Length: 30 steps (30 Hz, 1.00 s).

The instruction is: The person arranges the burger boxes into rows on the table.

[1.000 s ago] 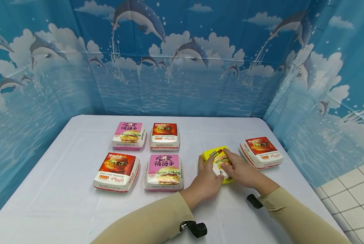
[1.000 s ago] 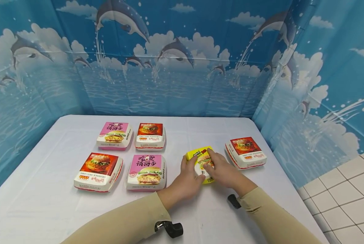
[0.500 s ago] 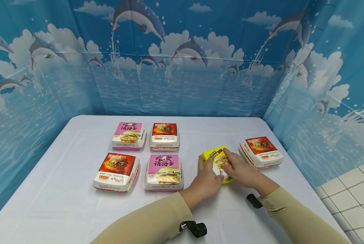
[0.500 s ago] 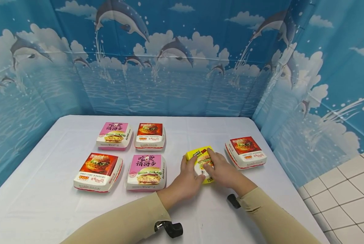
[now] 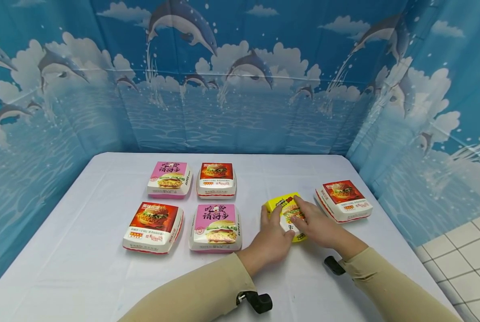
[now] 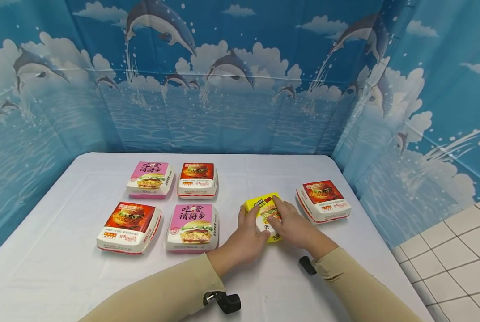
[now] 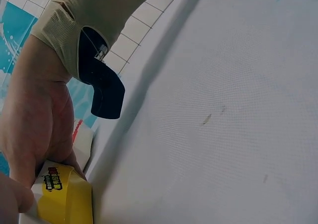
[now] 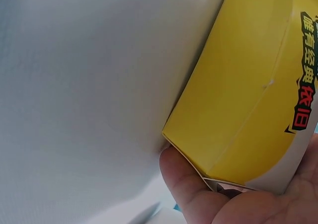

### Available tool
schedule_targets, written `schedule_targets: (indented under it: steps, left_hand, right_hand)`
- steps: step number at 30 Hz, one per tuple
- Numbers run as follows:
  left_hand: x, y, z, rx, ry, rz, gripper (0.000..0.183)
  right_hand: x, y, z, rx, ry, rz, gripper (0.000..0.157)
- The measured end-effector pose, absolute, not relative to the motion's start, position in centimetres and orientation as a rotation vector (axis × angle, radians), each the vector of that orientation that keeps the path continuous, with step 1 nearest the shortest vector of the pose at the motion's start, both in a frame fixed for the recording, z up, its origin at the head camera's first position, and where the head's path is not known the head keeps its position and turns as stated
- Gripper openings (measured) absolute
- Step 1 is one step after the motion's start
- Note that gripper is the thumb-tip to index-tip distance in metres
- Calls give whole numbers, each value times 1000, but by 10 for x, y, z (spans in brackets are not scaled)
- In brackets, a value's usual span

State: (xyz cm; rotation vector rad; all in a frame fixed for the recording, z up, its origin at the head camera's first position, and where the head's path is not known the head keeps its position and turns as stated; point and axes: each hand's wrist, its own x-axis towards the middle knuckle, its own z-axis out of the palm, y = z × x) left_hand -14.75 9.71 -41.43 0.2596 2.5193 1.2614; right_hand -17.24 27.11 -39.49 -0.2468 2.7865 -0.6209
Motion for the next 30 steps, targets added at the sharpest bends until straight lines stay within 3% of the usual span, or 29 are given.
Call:
schedule_targets:
  steps: [14, 30]
  left_hand:
    - [-150, 97, -402, 244, 2468, 1292, 78]
    - [-165, 88, -356, 322, 2490, 1312, 72]
  right_hand:
    - [-171, 271, -393, -231, 2811, -738, 82]
    - [-172, 262, -353, -218, 2900, -877, 77]
